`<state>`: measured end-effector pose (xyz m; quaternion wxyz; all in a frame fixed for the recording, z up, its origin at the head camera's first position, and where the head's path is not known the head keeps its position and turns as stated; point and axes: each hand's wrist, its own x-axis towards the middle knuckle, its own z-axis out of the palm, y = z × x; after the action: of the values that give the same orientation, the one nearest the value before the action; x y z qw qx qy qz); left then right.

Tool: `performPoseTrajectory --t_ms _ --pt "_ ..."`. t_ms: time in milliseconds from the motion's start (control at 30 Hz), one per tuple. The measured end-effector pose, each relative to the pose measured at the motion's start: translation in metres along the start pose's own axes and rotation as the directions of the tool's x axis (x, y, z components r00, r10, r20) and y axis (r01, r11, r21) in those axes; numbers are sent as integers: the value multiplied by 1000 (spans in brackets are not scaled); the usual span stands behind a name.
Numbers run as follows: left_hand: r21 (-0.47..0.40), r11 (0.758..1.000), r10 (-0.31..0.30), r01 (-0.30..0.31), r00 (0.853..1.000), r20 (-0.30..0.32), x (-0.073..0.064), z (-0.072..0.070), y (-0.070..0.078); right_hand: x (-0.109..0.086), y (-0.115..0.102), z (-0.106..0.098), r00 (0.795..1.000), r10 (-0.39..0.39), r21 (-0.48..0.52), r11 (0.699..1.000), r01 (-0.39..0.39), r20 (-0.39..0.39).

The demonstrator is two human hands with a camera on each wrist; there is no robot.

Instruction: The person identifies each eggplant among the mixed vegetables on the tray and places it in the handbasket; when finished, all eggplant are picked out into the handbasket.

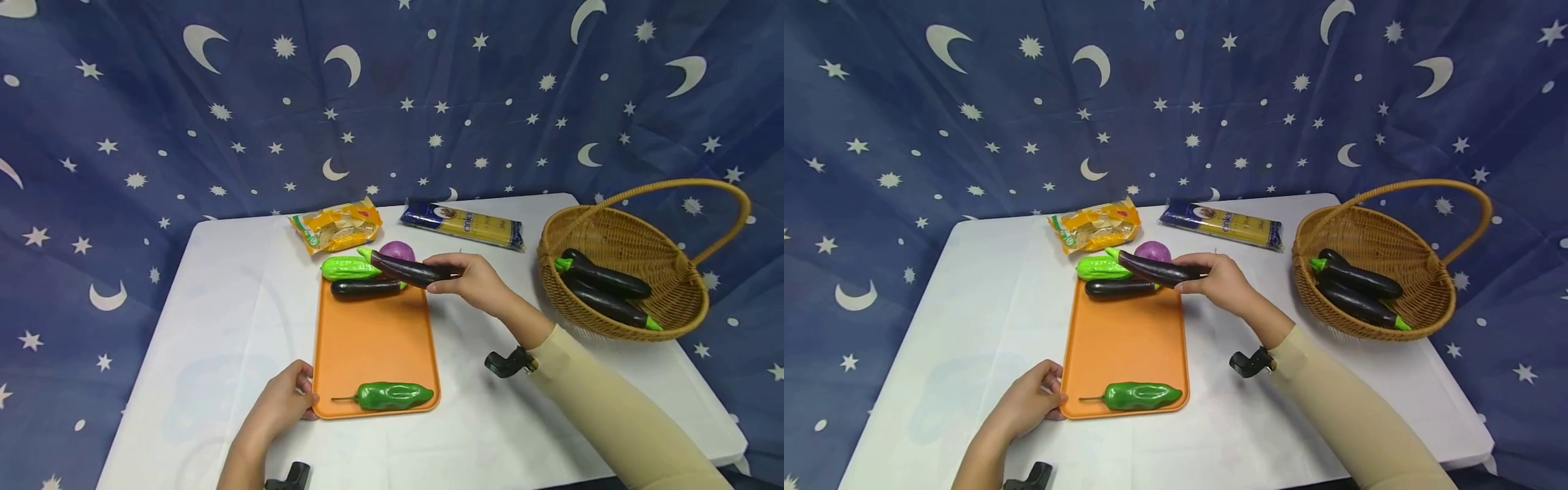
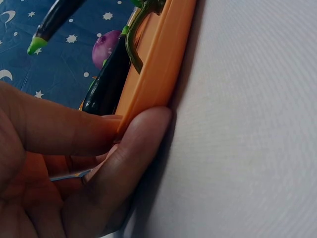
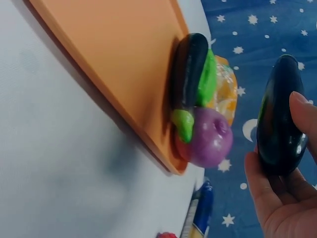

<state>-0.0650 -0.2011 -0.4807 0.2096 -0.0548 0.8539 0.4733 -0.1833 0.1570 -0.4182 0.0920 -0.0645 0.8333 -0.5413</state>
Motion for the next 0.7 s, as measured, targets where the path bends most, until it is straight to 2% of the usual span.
performPoseTrajectory --t_ms 333,700 --pt "-15 1000 -19 19 1000 1 0 1 0 -11 -5 -20 999 37 155 987 -34 -17" --pt "-16 1000 -15 15 1000 0 2 2 -2 -28 -17 -44 997 45 143 989 -35 -65"
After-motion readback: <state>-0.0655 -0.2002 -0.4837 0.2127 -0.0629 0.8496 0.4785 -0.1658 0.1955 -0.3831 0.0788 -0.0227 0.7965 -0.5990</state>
